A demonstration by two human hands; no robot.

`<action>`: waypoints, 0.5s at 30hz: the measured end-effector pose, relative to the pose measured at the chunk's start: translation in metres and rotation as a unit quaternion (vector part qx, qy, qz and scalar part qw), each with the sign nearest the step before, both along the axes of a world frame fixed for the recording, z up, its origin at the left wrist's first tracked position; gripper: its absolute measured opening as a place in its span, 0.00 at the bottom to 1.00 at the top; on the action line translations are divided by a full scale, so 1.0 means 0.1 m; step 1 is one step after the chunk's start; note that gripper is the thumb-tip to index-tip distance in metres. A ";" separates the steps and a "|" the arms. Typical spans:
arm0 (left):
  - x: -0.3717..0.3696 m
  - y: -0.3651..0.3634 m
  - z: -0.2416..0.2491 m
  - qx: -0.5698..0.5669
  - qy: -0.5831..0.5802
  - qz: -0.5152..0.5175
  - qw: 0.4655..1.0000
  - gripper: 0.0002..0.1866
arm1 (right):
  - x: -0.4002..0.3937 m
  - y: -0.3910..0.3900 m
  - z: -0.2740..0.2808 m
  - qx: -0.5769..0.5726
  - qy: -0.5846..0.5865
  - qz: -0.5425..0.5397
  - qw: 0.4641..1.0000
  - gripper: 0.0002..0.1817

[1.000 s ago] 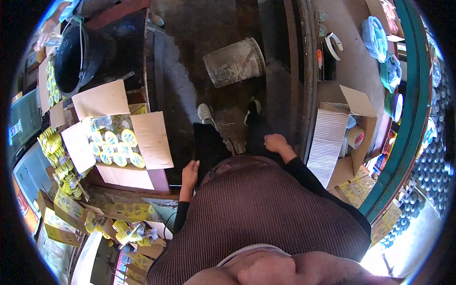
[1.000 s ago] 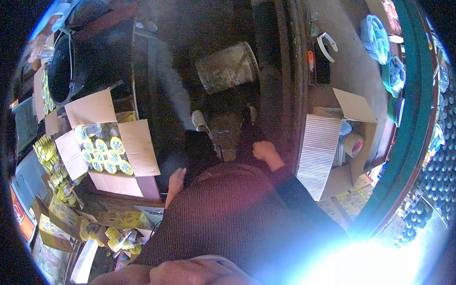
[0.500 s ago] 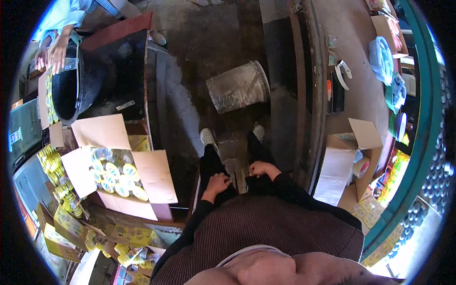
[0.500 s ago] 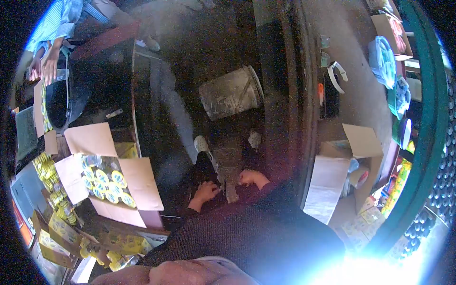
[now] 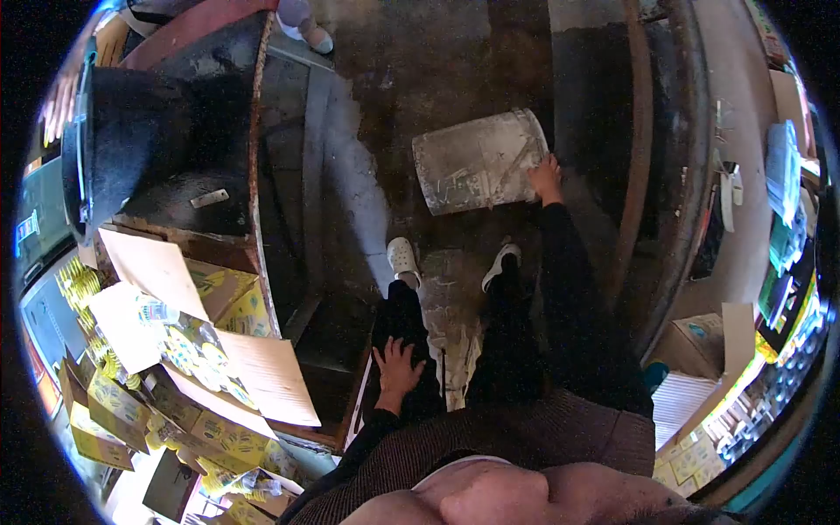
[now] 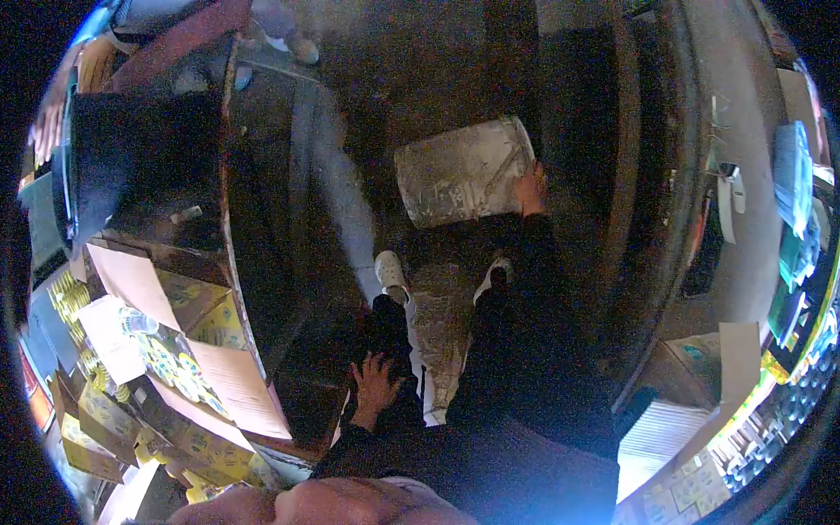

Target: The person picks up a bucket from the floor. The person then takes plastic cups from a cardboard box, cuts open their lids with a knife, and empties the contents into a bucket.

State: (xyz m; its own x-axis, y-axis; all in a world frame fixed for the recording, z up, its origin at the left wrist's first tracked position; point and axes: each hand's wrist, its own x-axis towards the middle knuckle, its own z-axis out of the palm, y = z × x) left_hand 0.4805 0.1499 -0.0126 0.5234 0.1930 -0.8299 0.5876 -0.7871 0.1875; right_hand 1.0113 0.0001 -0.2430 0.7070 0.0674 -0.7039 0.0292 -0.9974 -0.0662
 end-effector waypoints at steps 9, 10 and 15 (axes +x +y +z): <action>-0.06 -0.03 0.00 0.001 -0.014 0.017 1.000 0.32 | -0.12 0.44 0.34 0.150 -0.100 -0.116 0.977 0.46; -0.06 -0.04 0.00 0.006 -0.011 0.018 1.000 0.33 | -0.27 0.68 0.45 0.181 -0.141 -0.116 0.966 0.42; -0.05 -0.04 0.03 0.016 -0.034 0.025 0.999 0.33 | -0.61 1.75 0.78 0.321 -0.227 -0.013 0.919 0.36</action>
State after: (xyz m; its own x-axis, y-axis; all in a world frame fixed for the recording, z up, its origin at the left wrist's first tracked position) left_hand 0.4755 0.1464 -0.0097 0.5670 0.2451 -0.7864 0.6126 -0.7637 0.2037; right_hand 0.9499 0.1746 -0.1649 0.9257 0.3444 -0.1564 0.1761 -0.7583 -0.6277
